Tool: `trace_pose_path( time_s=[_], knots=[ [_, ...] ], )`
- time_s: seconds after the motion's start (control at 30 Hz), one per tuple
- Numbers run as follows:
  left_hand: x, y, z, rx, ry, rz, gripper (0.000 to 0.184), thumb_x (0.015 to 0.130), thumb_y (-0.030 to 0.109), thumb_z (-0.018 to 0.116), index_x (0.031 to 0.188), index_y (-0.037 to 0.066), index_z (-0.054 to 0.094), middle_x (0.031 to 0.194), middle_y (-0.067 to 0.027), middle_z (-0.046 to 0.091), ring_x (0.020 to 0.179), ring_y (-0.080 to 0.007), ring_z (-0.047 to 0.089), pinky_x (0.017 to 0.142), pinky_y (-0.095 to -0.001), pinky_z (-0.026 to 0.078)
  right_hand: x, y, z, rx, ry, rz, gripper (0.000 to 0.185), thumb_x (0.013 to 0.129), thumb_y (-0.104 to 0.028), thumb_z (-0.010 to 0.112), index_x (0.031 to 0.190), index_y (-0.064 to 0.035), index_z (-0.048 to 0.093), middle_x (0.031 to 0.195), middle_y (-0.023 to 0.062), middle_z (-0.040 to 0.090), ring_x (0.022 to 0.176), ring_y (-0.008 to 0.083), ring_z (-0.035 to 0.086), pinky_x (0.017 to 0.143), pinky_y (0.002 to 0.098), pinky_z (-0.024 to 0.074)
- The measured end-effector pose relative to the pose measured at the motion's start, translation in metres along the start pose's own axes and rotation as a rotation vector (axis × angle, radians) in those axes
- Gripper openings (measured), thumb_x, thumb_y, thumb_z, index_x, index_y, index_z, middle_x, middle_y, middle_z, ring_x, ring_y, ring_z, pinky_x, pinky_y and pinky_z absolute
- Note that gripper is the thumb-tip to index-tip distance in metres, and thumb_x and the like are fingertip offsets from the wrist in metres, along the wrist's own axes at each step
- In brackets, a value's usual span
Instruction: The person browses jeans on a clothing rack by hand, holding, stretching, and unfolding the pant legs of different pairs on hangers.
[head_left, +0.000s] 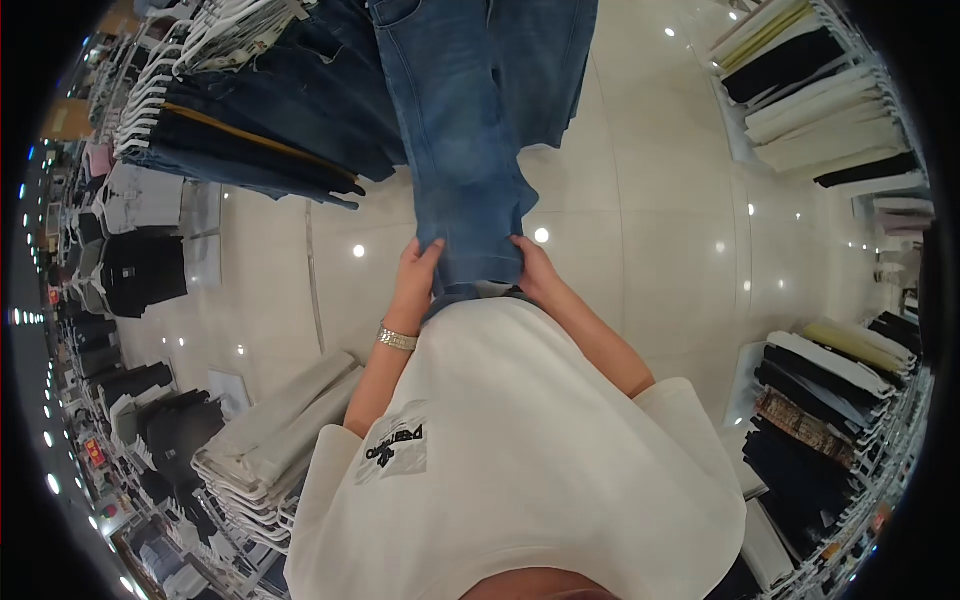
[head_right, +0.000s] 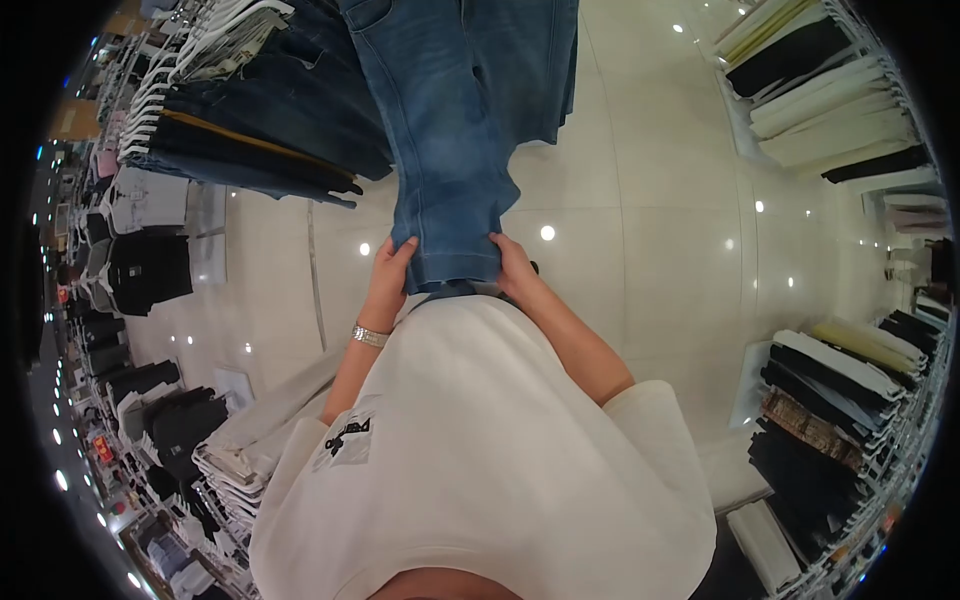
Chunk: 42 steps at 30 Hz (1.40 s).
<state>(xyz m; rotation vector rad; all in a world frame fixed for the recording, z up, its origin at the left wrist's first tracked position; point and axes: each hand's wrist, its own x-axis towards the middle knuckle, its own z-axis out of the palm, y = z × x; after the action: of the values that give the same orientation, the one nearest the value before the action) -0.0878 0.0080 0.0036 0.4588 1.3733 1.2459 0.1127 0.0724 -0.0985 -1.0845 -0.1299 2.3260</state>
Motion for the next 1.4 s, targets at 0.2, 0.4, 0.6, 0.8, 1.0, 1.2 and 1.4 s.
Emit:
trace_pose_path(
  time_s=[0.2,0.4,0.6,0.8,1.0,1.2,1.4],
  knots=[
    [0.019,-0.047,-0.057,-0.005,0.027,-0.156,0.03,0.099,0.014,0.055,0.122,-0.004,0.057,0.112,-0.0118,0.068,0.097,-0.0203,0.068,0.086,-0.0307,0.055,-0.021,0.007,-0.001,-0.047,0.116,-0.148,0.051,0.1,-0.029,0.052,0.131,0.0115,0.048,0.127,0.0216,0.059,0.112,0.0291,0.062,0.096,0.0395,0.0505],
    [0.011,-0.082,-0.11,0.151,-0.097,-0.416,0.035,0.099,0.015,0.054,0.123,-0.01,0.054,0.115,-0.0171,0.067,0.097,-0.0232,0.068,0.086,-0.0335,0.055,-0.021,0.054,-0.006,-0.072,0.141,-0.134,0.058,0.102,-0.032,0.048,0.136,0.0143,0.041,0.134,0.0249,0.055,0.116,0.0306,0.061,0.1,0.0398,0.0499],
    [-0.023,-0.098,-0.158,0.233,-0.131,-0.481,0.04,0.099,0.018,0.053,0.124,-0.013,0.053,0.115,-0.0194,0.067,0.095,-0.0242,0.069,0.087,-0.034,0.055,-0.03,0.118,-0.017,-0.422,0.286,-0.057,0.06,0.099,-0.036,0.052,0.127,0.0166,0.051,0.122,0.0246,0.063,0.108,0.0305,0.065,0.096,0.0383,0.0506],
    [-0.022,-0.144,-0.215,0.352,-0.13,-0.362,0.039,0.099,0.019,0.054,0.119,-0.014,0.056,0.109,-0.02,0.069,0.092,-0.0241,0.069,0.083,-0.0348,0.054,-0.016,0.178,-0.054,-0.875,0.387,-0.004,0.066,0.096,-0.045,0.054,0.121,0.0162,0.058,0.113,0.0225,0.068,0.099,0.0296,0.068,0.093,0.0346,0.0506],
    [-0.024,-0.155,-0.247,0.47,-0.118,-0.221,0.033,0.098,0.02,0.055,0.112,-0.009,0.062,0.101,-0.0159,0.07,0.082,-0.0206,0.066,0.076,-0.034,0.051,-0.015,0.197,-0.035,-0.844,0.347,-0.088,0.059,0.097,-0.04,0.055,0.118,0.015,0.06,0.111,0.0218,0.069,0.1,0.0282,0.068,0.092,0.0341,0.05],
    [-0.015,-0.17,-0.27,0.42,-0.143,-0.266,0.029,0.094,0.018,0.059,0.107,-0.007,0.064,0.097,-0.0144,0.07,0.083,-0.0196,0.065,0.077,-0.0344,0.051,-0.005,0.206,-0.045,-0.795,0.326,-0.136,0.054,0.097,-0.037,0.057,0.112,0.0137,0.063,0.106,0.02,0.07,0.094,0.0262,0.068,0.089,0.033,0.0508],
    [-0.028,-0.151,-0.258,0.46,-0.14,-0.224,0.031,0.091,0.015,0.061,0.113,-0.008,0.06,0.101,-0.0156,0.069,0.085,-0.0216,0.067,0.078,-0.0326,0.053,-0.007,0.2,-0.031,-0.74,0.283,-0.142,0.051,0.097,-0.034,0.057,0.115,0.0139,0.06,0.106,0.0208,0.069,0.094,0.0257,0.069,0.087,0.0329,0.0525]
  ],
)
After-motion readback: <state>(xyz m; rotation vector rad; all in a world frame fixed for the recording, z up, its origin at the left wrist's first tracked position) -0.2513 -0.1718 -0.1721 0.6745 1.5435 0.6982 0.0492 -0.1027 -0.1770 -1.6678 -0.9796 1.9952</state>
